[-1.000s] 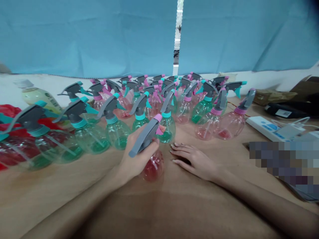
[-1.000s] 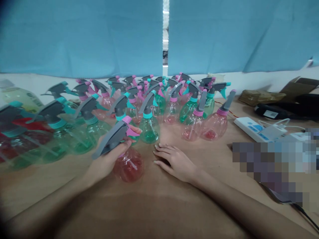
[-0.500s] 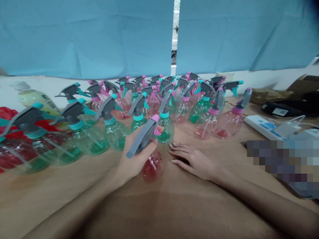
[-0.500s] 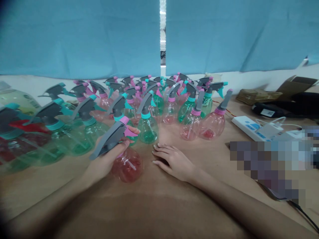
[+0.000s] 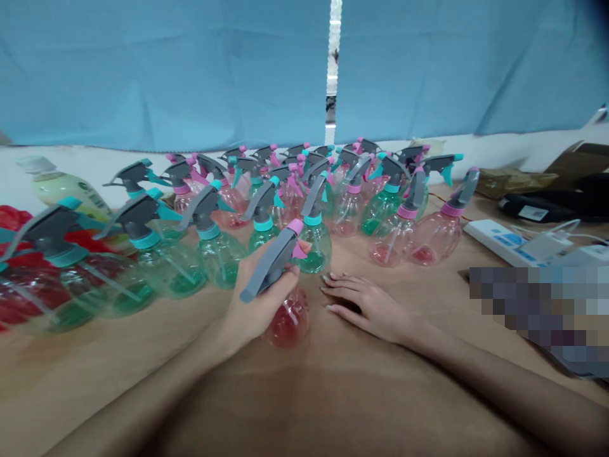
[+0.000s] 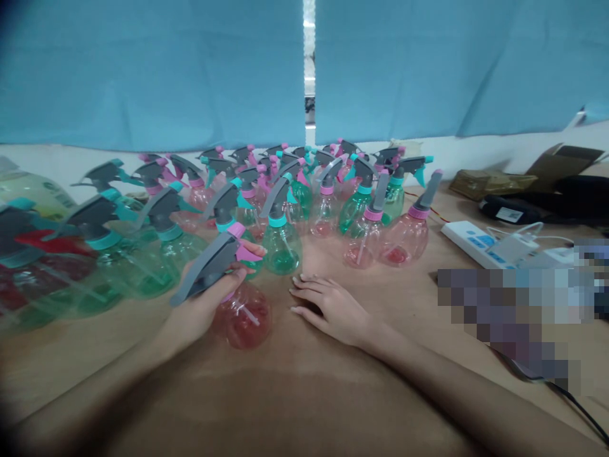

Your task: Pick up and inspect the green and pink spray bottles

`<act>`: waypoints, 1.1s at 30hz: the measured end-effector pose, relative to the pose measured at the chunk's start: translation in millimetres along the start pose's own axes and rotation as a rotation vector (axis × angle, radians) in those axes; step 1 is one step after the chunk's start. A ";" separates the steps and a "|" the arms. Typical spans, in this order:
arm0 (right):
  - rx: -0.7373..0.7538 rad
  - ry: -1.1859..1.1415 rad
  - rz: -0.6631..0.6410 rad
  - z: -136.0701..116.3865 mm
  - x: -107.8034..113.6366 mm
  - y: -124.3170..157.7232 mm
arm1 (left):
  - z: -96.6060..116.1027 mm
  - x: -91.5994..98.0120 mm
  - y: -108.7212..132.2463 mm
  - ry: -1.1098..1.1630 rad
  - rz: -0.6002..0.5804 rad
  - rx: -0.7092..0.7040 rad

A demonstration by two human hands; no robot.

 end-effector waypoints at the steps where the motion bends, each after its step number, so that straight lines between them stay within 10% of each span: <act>1: -0.001 0.001 0.001 -0.2 0.3 0.0 | -0.5 -0.2 0.0 0.003 -0.003 0.002; 33: 0.000 0.026 -0.003 -0.8 -2.6 1.2 | 5.3 0.2 0.0 -0.006 -0.021 -0.060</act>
Point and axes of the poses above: each hand's wrist, its own y-axis away from the middle knuckle, its own x-axis out of the back of the hand, z = x × y, the point moved 9 cm from there along -y, towards the middle knuckle, and after that the axes turned 9 degrees about y, right-handed, at the moved point
